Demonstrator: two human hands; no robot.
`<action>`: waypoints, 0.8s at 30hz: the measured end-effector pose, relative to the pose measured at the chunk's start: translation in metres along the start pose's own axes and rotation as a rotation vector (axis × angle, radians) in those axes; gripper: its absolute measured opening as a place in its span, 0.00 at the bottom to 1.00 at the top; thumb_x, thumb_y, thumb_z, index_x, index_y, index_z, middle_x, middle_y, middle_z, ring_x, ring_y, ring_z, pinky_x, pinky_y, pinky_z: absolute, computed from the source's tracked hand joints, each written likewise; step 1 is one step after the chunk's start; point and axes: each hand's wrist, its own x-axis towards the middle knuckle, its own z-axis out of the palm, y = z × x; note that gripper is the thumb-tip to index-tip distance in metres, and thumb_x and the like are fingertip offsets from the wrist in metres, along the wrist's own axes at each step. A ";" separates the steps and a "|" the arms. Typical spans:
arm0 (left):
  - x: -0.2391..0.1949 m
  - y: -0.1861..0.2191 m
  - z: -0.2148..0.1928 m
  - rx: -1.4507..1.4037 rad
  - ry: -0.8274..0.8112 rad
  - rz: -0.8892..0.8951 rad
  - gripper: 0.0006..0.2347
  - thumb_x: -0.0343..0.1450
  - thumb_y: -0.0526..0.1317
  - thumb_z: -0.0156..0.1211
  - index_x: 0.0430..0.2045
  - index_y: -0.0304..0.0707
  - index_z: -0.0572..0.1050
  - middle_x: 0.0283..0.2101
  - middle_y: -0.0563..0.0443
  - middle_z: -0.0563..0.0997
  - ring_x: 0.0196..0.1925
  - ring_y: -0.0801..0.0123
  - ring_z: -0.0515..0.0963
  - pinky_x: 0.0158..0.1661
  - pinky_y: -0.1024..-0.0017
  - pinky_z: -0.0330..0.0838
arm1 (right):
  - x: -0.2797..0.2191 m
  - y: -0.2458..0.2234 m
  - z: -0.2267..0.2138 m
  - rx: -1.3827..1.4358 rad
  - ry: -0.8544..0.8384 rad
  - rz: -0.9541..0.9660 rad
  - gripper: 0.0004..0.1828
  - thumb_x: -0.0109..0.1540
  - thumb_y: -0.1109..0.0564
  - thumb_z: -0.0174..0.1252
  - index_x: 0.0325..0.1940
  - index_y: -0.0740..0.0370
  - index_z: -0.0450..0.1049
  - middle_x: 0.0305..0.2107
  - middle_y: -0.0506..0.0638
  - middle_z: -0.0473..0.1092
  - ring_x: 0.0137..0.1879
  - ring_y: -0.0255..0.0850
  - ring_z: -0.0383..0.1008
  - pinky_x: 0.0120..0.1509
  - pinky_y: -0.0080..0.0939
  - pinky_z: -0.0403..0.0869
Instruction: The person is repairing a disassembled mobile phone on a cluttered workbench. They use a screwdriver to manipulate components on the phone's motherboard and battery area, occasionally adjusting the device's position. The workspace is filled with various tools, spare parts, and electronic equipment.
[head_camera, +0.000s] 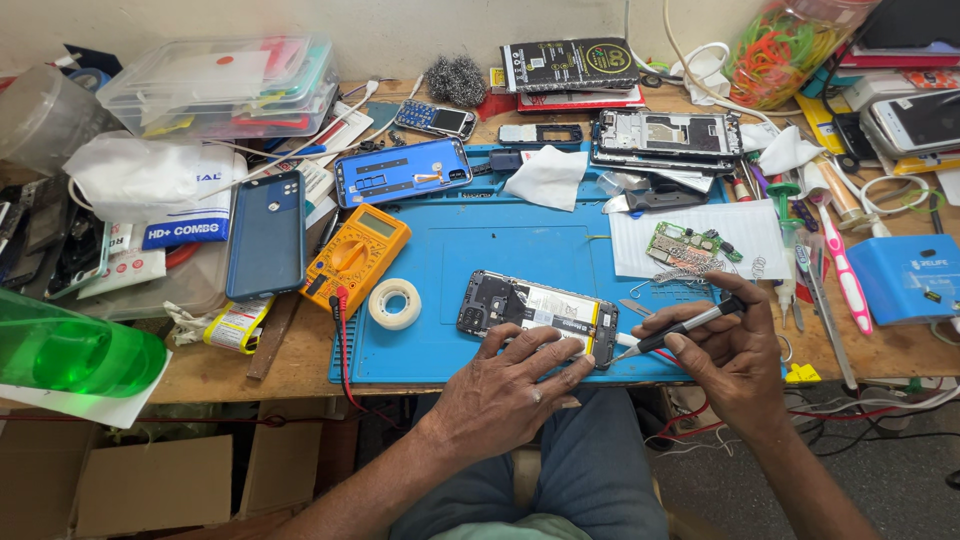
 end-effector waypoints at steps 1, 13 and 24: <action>0.000 0.000 0.000 -0.003 -0.001 -0.001 0.19 0.74 0.51 0.59 0.58 0.47 0.75 0.61 0.54 0.75 0.67 0.64 0.68 0.67 0.59 0.57 | 0.000 0.000 0.000 -0.009 0.007 0.006 0.35 0.64 0.68 0.54 0.72 0.57 0.49 0.44 0.66 0.77 0.51 0.49 0.83 0.49 0.43 0.87; 0.006 -0.001 -0.005 -0.127 -0.020 -0.003 0.19 0.73 0.47 0.60 0.59 0.42 0.74 0.60 0.46 0.75 0.72 0.53 0.66 0.71 0.53 0.59 | -0.005 -0.051 0.029 -0.681 -0.137 -0.286 0.30 0.57 0.59 0.68 0.61 0.56 0.64 0.40 0.54 0.79 0.44 0.41 0.84 0.43 0.40 0.84; 0.008 -0.003 -0.010 -0.183 -0.001 -0.006 0.19 0.72 0.45 0.62 0.58 0.41 0.74 0.60 0.45 0.75 0.71 0.51 0.67 0.68 0.52 0.62 | -0.002 -0.061 0.051 -0.804 0.131 -0.183 0.30 0.56 0.52 0.76 0.61 0.51 0.73 0.36 0.50 0.80 0.40 0.39 0.85 0.40 0.39 0.81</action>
